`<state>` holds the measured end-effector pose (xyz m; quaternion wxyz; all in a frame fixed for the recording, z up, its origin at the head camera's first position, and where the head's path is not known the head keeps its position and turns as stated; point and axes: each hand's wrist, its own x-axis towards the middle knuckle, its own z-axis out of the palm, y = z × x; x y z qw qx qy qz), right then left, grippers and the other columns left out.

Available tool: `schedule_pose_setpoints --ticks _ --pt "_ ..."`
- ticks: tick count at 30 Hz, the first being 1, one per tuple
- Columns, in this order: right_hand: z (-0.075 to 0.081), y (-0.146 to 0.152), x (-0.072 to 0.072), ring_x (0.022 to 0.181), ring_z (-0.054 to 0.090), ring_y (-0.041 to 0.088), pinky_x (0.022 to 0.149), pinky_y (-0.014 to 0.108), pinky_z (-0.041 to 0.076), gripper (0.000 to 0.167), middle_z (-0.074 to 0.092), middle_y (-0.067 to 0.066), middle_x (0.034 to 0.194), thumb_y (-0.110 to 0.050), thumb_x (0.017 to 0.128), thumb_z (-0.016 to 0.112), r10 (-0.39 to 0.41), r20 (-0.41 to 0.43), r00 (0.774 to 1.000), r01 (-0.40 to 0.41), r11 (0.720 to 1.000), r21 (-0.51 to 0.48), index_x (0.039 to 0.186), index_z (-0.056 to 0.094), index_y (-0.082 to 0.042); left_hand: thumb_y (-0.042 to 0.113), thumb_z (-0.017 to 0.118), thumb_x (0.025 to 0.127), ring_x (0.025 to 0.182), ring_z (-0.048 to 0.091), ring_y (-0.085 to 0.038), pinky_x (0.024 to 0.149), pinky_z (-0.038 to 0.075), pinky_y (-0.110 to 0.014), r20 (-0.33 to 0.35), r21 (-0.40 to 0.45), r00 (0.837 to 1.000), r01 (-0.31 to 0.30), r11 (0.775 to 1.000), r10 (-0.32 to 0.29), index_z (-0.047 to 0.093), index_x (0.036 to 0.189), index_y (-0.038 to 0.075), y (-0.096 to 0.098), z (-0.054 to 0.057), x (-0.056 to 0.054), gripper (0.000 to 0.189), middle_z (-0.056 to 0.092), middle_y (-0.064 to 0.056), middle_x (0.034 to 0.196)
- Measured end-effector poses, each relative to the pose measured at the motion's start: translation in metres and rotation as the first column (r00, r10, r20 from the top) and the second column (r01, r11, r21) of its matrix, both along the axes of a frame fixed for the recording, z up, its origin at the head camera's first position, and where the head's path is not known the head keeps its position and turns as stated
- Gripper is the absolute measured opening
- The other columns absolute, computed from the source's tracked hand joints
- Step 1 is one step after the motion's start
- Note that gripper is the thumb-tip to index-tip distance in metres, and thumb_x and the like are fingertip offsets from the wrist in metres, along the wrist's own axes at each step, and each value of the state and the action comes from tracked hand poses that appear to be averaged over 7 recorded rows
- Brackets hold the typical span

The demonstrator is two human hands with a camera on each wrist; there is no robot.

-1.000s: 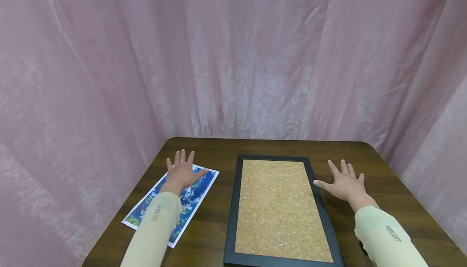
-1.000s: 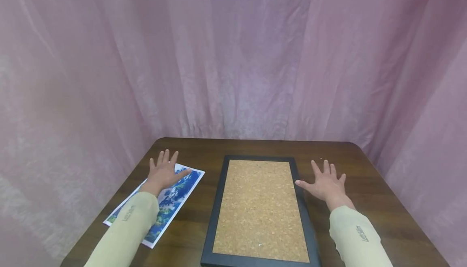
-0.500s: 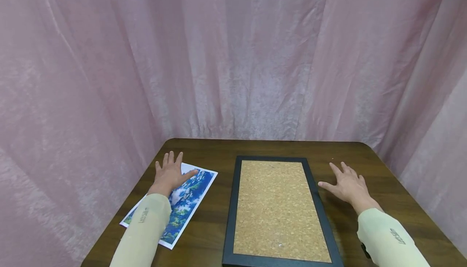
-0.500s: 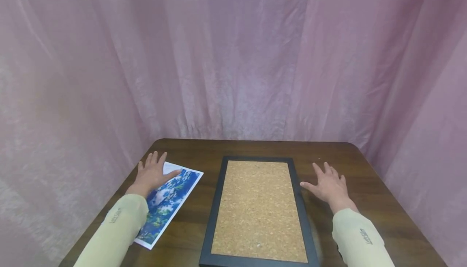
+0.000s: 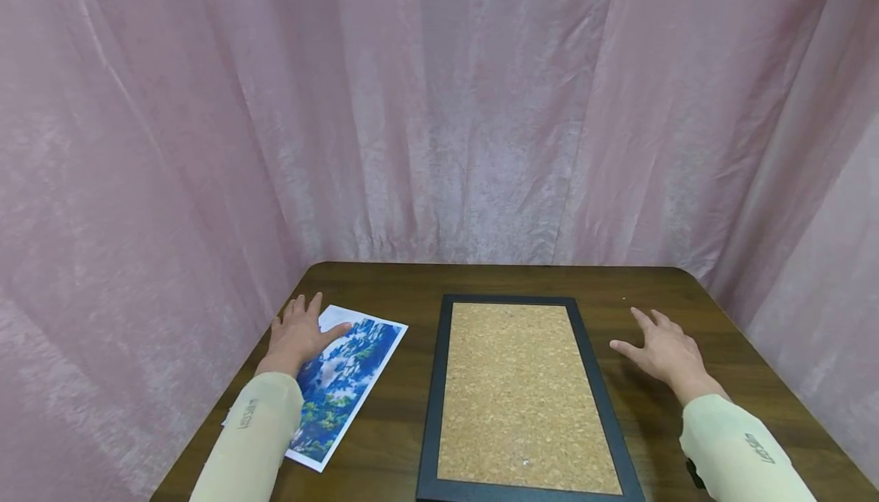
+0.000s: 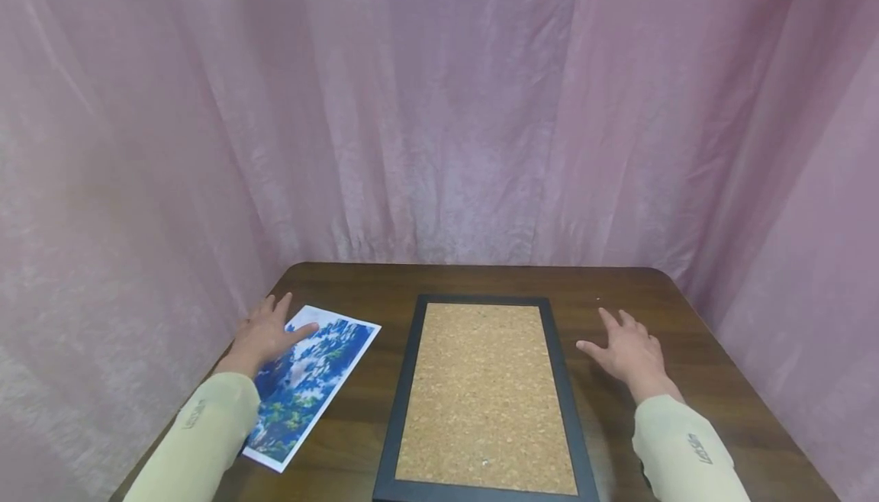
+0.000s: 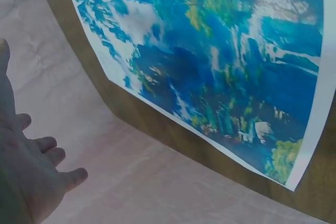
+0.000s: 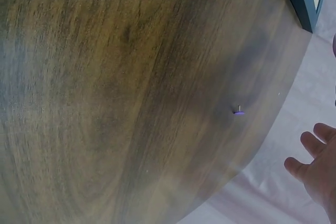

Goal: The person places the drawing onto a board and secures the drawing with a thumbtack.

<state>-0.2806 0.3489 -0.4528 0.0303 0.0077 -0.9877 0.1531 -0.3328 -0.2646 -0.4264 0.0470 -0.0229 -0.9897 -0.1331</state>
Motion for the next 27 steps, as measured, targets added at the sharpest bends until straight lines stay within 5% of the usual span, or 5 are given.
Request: schedule_pose_setpoints --ticks 9,17,27 --pt "-0.003 0.003 0.003 0.128 0.022 0.066 0.096 0.080 0.022 0.099 0.021 0.044 0.145 -0.068 0.091 0.053 -0.042 -0.003 0.999 0.042 0.997 -0.057 0.152 0.025 0.004 0.068 0.059 0.086 0.138 0.018 -0.059 0.104 0.018 -0.075 0.082 0.108 0.995 -0.063 0.992 0.054 0.012 0.157 -0.002 -0.018 -0.005 0.006 0.110 0.017 -0.039 0.153" --pt "-0.008 0.010 0.009 0.127 0.024 0.066 0.093 0.078 0.029 0.094 0.023 0.045 0.143 -0.062 0.093 0.055 -0.055 -0.038 0.998 0.051 0.992 -0.116 0.151 0.027 0.006 0.063 0.063 0.087 0.136 0.022 -0.060 0.104 0.025 -0.072 0.142 0.221 0.988 -0.087 0.971 0.056 0.014 0.154 -0.008 -0.034 -0.009 0.010 0.109 0.018 -0.041 0.152" --pt "-0.013 0.019 0.013 0.124 0.030 0.065 0.091 0.076 0.033 0.089 0.026 0.046 0.140 -0.061 0.096 0.052 -0.074 -0.065 0.995 0.063 0.986 -0.152 0.148 0.030 0.008 0.058 0.068 0.086 0.134 0.026 -0.061 0.099 0.030 -0.073 0.193 0.309 0.972 -0.191 0.932 0.135 0.016 0.154 -0.004 -0.044 -0.015 0.022 0.106 0.021 -0.038 0.153"
